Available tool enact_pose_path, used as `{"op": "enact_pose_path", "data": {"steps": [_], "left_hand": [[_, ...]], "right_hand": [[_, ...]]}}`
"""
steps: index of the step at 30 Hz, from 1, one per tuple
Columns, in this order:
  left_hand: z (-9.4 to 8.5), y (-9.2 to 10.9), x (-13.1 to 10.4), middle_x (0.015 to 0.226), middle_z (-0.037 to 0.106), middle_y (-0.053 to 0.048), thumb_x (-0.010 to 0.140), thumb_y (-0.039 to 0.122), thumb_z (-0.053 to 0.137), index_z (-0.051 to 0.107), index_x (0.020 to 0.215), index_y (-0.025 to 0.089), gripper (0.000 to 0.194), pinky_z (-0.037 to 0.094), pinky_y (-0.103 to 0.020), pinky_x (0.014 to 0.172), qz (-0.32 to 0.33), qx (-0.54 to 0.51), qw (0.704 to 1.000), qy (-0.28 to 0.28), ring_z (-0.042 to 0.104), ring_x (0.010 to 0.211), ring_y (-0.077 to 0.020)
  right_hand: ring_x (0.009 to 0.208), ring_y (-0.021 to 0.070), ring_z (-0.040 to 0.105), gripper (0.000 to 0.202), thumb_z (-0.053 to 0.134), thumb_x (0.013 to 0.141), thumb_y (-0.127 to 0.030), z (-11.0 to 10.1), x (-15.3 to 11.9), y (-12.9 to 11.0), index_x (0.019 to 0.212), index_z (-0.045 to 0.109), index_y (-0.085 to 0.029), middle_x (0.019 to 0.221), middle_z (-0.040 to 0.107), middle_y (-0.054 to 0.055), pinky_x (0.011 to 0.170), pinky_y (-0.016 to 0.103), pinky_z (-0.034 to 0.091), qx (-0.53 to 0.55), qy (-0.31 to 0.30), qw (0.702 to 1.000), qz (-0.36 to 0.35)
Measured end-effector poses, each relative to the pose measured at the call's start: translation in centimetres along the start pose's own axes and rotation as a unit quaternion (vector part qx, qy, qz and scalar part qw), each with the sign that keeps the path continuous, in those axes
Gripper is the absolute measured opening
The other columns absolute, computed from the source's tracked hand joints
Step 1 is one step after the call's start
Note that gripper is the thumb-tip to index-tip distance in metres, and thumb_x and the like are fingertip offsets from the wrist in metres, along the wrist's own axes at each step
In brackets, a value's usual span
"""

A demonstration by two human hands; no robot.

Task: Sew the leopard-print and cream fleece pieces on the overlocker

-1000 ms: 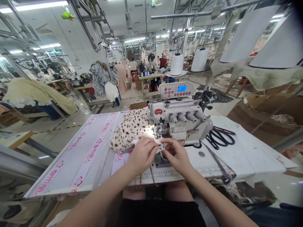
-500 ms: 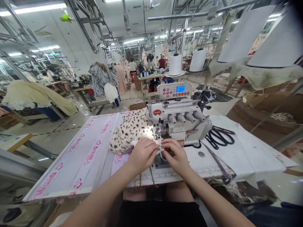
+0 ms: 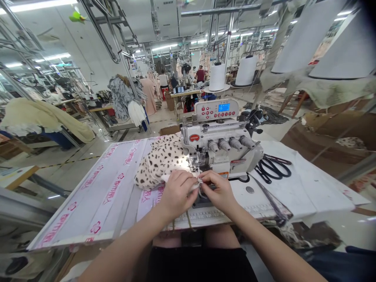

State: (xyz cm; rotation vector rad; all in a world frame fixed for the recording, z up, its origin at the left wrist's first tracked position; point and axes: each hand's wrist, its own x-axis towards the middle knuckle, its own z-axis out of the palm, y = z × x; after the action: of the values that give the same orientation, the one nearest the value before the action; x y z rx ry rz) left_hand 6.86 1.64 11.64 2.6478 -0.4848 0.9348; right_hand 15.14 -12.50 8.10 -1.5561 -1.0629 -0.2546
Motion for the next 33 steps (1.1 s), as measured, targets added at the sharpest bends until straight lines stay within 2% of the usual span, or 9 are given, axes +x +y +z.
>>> {"op": "enact_pose_path", "data": {"steps": [2, 5, 7, 11, 15, 21, 26, 30, 33], "left_hand": [[0.2, 0.0, -0.2, 0.088, 0.056, -0.007, 0.079, 0.014, 0.049, 0.054, 0.089, 0.014, 0.011, 0.039, -0.036, 0.077, -0.005, 0.006, 1.0, 0.004, 0.048, 0.086, -0.0187], [0.4, -0.2, -0.4, 0.086, 0.056, -0.006, 0.08, 0.012, 0.046, 0.054, 0.089, 0.015, 0.012, 0.039, -0.035, 0.076, -0.01, -0.012, 1.0, 0.007, 0.048, 0.083, -0.017], [0.5, -0.3, -0.4, 0.086, 0.057, -0.006, 0.08, 0.011, 0.047, 0.054, 0.089, 0.015, 0.012, 0.039, -0.035, 0.076, -0.008, -0.024, 1.0, 0.013, 0.048, 0.083, -0.0164], [0.1, -0.5, -0.2, 0.086, 0.057, -0.005, 0.08, 0.011, 0.048, 0.055, 0.089, 0.015, 0.011, 0.041, -0.034, 0.074, 0.003, -0.033, 0.999, 0.013, 0.049, 0.082, -0.0158], [-0.5, -1.0, -0.4, 0.094, 0.058, -0.007, 0.081, 0.01, 0.047, 0.055, 0.095, 0.014, 0.016, 0.044, -0.034, 0.08, 0.03, -0.024, 0.999, -0.029, 0.051, 0.09, -0.0166], [-1.1, -1.7, -1.2, 0.104, 0.058, -0.009, 0.084, 0.01, 0.043, 0.055, 0.103, 0.012, 0.023, 0.046, -0.033, 0.086, 0.062, -0.007, 0.996, -0.058, 0.052, 0.098, -0.0169], [-1.2, -2.0, -0.5, 0.102, 0.058, -0.008, 0.086, 0.013, 0.04, 0.057, 0.101, 0.013, 0.023, 0.048, -0.03, 0.085, 0.021, -0.014, 0.996, -0.082, 0.053, 0.095, -0.0154], [-1.2, -2.2, 0.5, 0.104, 0.058, -0.007, 0.086, 0.014, 0.038, 0.058, 0.099, 0.012, 0.024, 0.046, -0.031, 0.087, -0.027, -0.007, 0.994, -0.106, 0.053, 0.096, -0.0158], [-1.3, -2.4, 1.2, 0.106, 0.058, -0.006, 0.086, 0.015, 0.039, 0.059, 0.099, 0.013, 0.024, 0.044, -0.03, 0.09, -0.068, -0.005, 0.99, -0.126, 0.052, 0.098, -0.0155]], "right_hand": [[0.075, 0.0145, 0.057, 0.012, 0.049, 0.076, -0.008, -0.1, 0.0, 0.0, 0.074, 0.05, -0.019, 0.081, 0.059, 0.003, 0.066, 0.026, 0.045, -0.01, -0.008, 1.0, -0.001], [0.067, 0.0134, 0.057, 0.019, 0.049, 0.078, -0.01, -0.4, 0.1, 0.1, 0.093, 0.052, -0.021, 0.081, 0.059, 0.003, 0.061, 0.025, 0.046, -0.039, -0.03, 0.999, 0.006], [0.07, 0.0139, 0.057, 0.023, 0.048, 0.08, -0.011, -0.7, 0.2, 0.1, 0.1, 0.052, -0.021, 0.084, 0.06, 0.004, 0.062, 0.025, 0.047, -0.055, -0.049, 0.997, -0.017], [0.081, 0.0159, 0.058, 0.015, 0.044, 0.083, -0.011, -1.3, 0.6, -0.1, 0.087, 0.056, -0.019, 0.087, 0.061, 0.007, 0.069, 0.027, 0.048, -0.089, -0.085, 0.988, -0.091], [0.082, 0.0162, 0.059, 0.016, 0.041, 0.085, -0.011, -1.6, 0.7, -0.4, 0.088, 0.056, -0.017, 0.09, 0.064, 0.008, 0.069, 0.027, 0.048, -0.149, -0.115, 0.973, -0.131], [0.081, 0.0153, 0.06, 0.018, 0.042, 0.084, -0.008, -1.4, 0.0, -0.4, 0.085, 0.057, -0.017, 0.09, 0.065, 0.007, 0.07, 0.024, 0.048, -0.209, -0.099, 0.959, -0.164], [0.084, 0.0158, 0.058, 0.02, 0.04, 0.085, -0.009, -1.6, 0.7, -0.5, 0.088, 0.058, -0.016, 0.097, 0.064, 0.006, 0.07, 0.024, 0.046, -0.266, -0.135, 0.944, -0.144], [0.077, 0.0177, 0.055, 0.018, 0.043, 0.083, -0.01, -1.7, 2.1, -1.5, 0.084, 0.06, -0.016, 0.091, 0.064, 0.006, 0.059, 0.025, 0.042, -0.372, -0.162, 0.902, -0.146], [0.074, 0.0188, 0.054, 0.017, 0.045, 0.083, -0.011, -1.8, 2.7, -2.2, 0.082, 0.061, -0.015, 0.083, 0.063, 0.007, 0.058, 0.027, 0.041, -0.419, -0.177, 0.881, -0.133]]}}
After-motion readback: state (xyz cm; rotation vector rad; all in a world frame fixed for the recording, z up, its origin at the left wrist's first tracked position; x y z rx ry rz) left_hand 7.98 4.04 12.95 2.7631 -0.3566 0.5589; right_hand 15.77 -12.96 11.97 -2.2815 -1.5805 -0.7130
